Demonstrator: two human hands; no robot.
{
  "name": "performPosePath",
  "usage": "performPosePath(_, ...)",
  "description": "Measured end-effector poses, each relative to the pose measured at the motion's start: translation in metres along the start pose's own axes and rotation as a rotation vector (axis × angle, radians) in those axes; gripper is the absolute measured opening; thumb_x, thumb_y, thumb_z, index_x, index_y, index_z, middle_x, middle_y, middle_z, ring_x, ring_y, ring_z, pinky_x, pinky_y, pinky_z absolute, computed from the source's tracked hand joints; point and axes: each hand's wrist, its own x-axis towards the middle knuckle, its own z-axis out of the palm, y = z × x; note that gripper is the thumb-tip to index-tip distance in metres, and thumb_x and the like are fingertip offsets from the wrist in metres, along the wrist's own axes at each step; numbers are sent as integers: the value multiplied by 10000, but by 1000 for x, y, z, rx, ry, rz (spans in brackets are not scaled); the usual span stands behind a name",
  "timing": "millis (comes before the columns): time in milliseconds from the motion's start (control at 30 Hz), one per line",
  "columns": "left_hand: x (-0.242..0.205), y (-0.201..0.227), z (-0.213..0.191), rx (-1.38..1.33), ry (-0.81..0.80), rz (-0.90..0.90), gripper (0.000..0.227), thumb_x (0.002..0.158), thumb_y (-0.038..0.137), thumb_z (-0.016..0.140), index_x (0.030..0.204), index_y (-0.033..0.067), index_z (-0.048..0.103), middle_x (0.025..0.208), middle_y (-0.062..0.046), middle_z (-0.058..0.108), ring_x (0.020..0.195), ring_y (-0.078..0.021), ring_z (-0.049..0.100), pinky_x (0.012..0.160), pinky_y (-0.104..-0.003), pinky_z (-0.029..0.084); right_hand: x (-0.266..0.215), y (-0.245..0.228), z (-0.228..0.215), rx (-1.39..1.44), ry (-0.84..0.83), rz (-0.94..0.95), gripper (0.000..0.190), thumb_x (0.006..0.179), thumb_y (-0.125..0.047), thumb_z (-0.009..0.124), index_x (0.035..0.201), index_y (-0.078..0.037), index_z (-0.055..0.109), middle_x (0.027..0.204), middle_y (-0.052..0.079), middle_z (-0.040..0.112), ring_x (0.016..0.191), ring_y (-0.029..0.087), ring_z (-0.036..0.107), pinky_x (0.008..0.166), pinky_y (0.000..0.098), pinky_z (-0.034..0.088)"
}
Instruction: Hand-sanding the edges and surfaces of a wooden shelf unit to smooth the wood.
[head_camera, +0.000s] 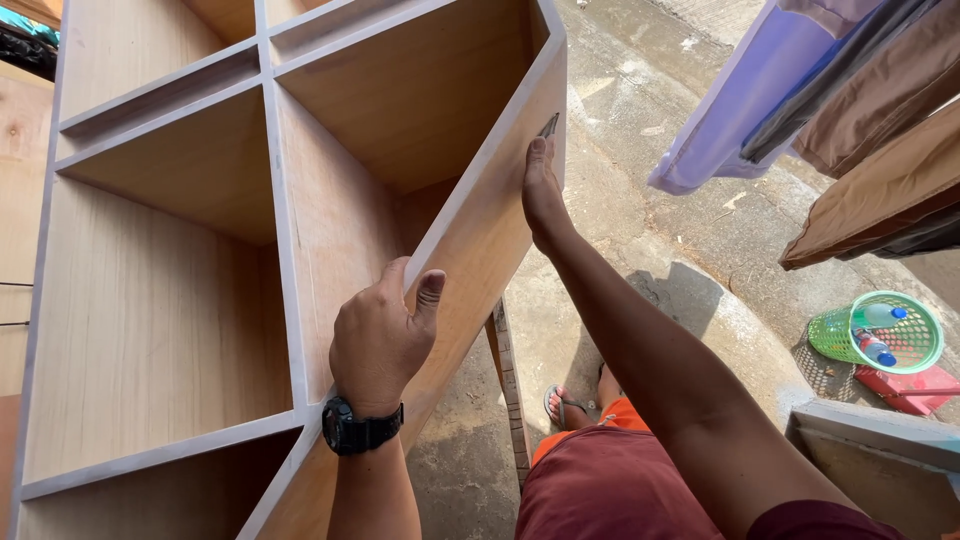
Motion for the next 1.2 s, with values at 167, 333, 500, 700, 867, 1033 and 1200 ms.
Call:
performPosePath(167, -2, 5, -3, -23, 9, 8, 909, 1056, 767, 251, 1398, 62, 712, 875, -273, 793, 841, -472, 815, 715, -577, 679, -116, -21, 25, -195, -249, -42, 871, 1156, -611, 147, 1754, -21, -84, 1816, 314, -70, 1675, 470, -31, 1358, 598, 40)
performPosePath(333, -7, -4, 3, -157, 49, -28, 764, 1134, 598, 199, 1406, 99, 711, 909, -260, 806, 878, -491, 800, 759, -622, 653, -49, -13, 14, -2, -126, -50, 886, 1182, -617, 180, 1751, 13, -73, 1814, 312, -111, 1682, 468, -73, 1379, 582, -11)
performPosePath(500, 4, -17, 21, -313, 203, -74, 853, 1136, 579, 72, 1345, 99, 746, 947, -260, 813, 886, -474, 805, 796, -602, 653, -119, -46, 34, -2, -202, -77, 948, 1140, -683, 168, 1755, -11, -94, 1810, 322, -110, 1673, 465, -85, 1346, 598, -25)
performPosePath(700, 1, -13, 11, -360, 213, -46, 905, 1110, 600, 2, 1494, 80, 636, 971, -304, 799, 956, -522, 785, 910, -637, 620, -97, -37, 50, -49, -91, -236, 822, 1201, -555, 150, 1745, 1, -116, 1812, 313, -146, 1677, 495, -89, 1365, 586, -28)
performPosePath(867, 5, -15, 15, -372, 216, -50, 924, 1103, 617, -5, 1503, 65, 618, 1006, -335, 791, 990, -537, 777, 929, -656, 606, -159, -28, 68, -179, -165, -314, 821, 1193, -478, 208, 1726, 61, -107, 1795, 373, -114, 1662, 531, -91, 1346, 610, -16)
performPosePath(1033, -4, -12, 12, -381, 207, -36, 977, 1076, 646, -31, 1520, 65, 616, 895, -311, 781, 887, -525, 786, 906, -643, 614, -136, -23, 63, -229, -195, -354, 828, 1188, -474, 235, 1728, 76, -67, 1784, 403, -69, 1649, 573, -52, 1343, 622, 22)
performPosePath(1200, 0, -14, 14, -371, 233, -22, 995, 1072, 656, -46, 1514, 67, 623, 763, -266, 744, 818, -487, 785, 864, -616, 628, -142, -31, 62, -251, -124, -411, 821, 1197, -496, 254, 1748, 18, -71, 1808, 365, -51, 1672, 544, -31, 1362, 621, 45)
